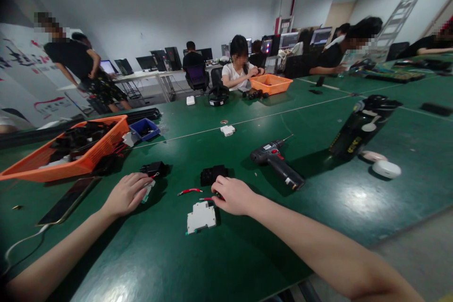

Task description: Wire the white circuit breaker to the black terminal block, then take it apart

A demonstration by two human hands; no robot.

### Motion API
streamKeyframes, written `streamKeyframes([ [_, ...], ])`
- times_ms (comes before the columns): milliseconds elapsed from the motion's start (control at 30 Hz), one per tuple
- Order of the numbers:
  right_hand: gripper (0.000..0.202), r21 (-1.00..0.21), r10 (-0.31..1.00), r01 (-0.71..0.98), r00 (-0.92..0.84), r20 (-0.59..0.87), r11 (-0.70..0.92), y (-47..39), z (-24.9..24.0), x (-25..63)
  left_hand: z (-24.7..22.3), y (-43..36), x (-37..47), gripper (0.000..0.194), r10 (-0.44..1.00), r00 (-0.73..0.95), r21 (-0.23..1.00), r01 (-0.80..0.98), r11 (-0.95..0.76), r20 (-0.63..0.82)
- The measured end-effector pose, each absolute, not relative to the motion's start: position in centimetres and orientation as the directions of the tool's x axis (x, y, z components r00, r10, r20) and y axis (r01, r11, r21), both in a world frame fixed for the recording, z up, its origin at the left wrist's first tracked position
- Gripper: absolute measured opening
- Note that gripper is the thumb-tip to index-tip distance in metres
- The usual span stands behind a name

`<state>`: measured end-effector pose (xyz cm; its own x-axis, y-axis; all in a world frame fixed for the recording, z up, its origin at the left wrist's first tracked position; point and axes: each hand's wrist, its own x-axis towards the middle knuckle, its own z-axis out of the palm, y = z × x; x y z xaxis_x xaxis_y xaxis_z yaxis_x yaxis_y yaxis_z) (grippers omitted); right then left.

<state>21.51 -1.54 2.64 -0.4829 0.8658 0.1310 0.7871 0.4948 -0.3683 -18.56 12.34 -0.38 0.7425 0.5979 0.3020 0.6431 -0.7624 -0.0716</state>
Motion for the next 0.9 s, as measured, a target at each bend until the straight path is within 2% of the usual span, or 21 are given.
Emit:
streamKeyframes([
  [167,0.024,-0.356,0.862,0.789,-0.491,0.127,0.501,-1.5,2.6,21.6,-1.1,12.8,-17.9,0.050,0.675,0.618,-0.025,0.744,-0.667,0.403],
  [267,0.024,-0.368,0.863,0.785,-0.491,0.122,0.498,-1.5,2.6,21.6,-1.5,13.4,-17.6,0.058,0.741,0.575,0.066,0.773,-0.630,0.347],
  [400,0.025,-0.373,0.863,0.783,-0.490,0.125,0.499,-1.6,2.5,21.6,-2.1,15.2,-16.8,0.060,0.756,0.572,0.167,0.751,-0.639,0.318],
  [700,0.023,-0.364,0.859,0.781,-0.494,0.138,0.508,-1.6,2.5,21.6,-2.7,20.3,-10.4,0.057,0.731,0.562,0.222,0.713,-0.666,0.387],
  [900,0.024,-0.329,0.852,0.787,-0.501,0.155,0.522,-1.5,2.3,21.7,-3.5,23.7,-4.2,0.055,0.722,0.551,0.188,0.725,-0.663,0.418],
])
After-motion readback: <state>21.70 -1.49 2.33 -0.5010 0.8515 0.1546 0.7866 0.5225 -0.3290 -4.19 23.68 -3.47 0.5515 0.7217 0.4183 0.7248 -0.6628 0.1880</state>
